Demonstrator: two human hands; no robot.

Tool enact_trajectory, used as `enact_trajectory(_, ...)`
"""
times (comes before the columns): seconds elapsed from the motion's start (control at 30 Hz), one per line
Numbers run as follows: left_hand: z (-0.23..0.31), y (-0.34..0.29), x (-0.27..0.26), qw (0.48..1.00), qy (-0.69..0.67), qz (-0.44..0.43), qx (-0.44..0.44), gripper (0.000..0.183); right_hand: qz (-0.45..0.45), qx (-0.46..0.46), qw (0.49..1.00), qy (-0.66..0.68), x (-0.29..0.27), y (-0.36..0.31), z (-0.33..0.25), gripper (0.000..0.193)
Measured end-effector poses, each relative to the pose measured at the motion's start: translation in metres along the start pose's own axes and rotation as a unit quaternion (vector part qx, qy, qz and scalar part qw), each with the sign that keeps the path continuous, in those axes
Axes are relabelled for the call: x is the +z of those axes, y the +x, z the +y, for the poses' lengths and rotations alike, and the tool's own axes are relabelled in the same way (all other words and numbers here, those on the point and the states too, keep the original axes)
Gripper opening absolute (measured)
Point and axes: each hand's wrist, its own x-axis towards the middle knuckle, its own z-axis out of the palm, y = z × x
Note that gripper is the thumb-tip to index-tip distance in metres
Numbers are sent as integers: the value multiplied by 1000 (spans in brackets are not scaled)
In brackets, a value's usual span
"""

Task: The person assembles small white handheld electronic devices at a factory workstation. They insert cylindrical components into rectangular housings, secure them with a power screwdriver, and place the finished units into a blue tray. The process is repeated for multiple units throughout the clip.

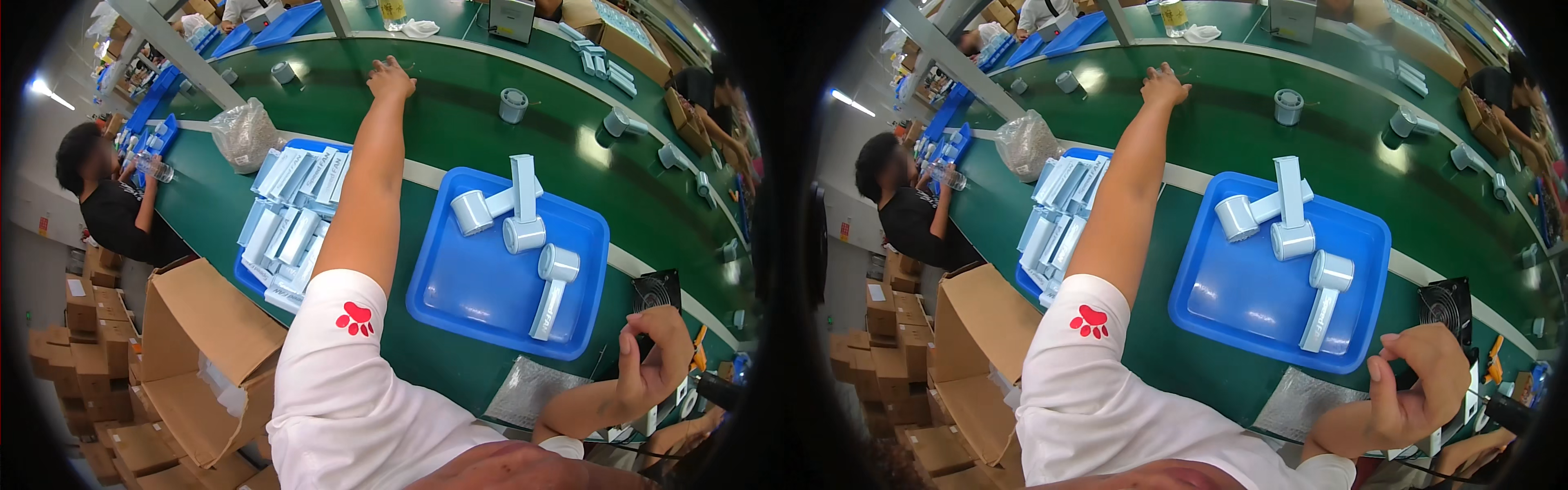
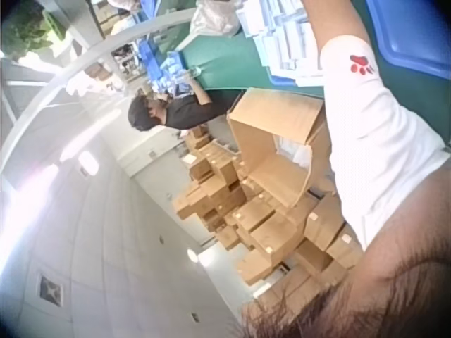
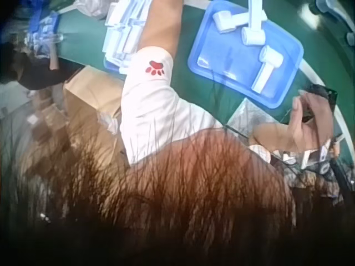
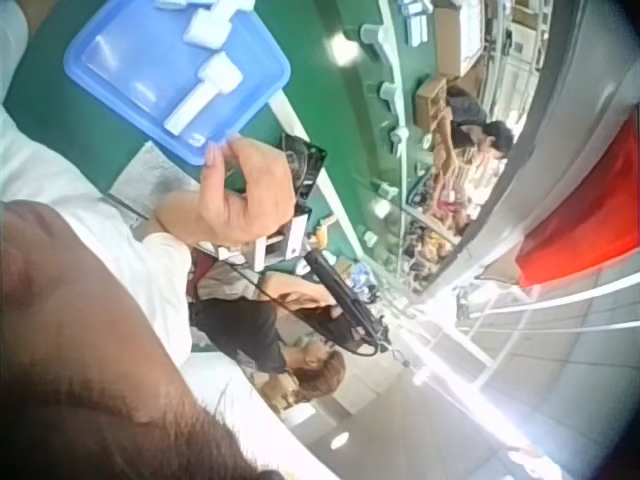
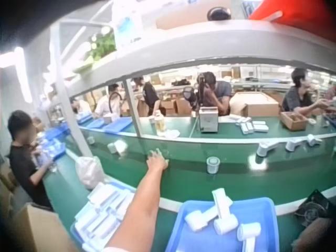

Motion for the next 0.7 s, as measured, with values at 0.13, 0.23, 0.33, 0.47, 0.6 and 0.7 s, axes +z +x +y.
enact_trajectory(0.13,-15,17,8,997,-64,38,8,74,-30,1,1000,5,4,5,2,27)
enact_trajectory(0.23,-4,-3,3,950,-277,142,5,72,-61,20,998,13,17,11,-6,32)
enact_trajectory(0.33,15,-53,-51,830,-516,211,-22,74,-134,26,990,36,31,20,-16,32)
enact_trajectory(0.47,33,-192,-167,527,-846,33,71,38,-230,35,970,66,68,15,-14,33)
enact_trajectory(0.6,8,-281,-217,343,-918,112,165,36,-314,39,947,47,101,2,-12,39)
enact_trajectory(0.7,-19,-312,-251,267,-929,169,191,35,-362,51,931,11,115,-10,-15,39)
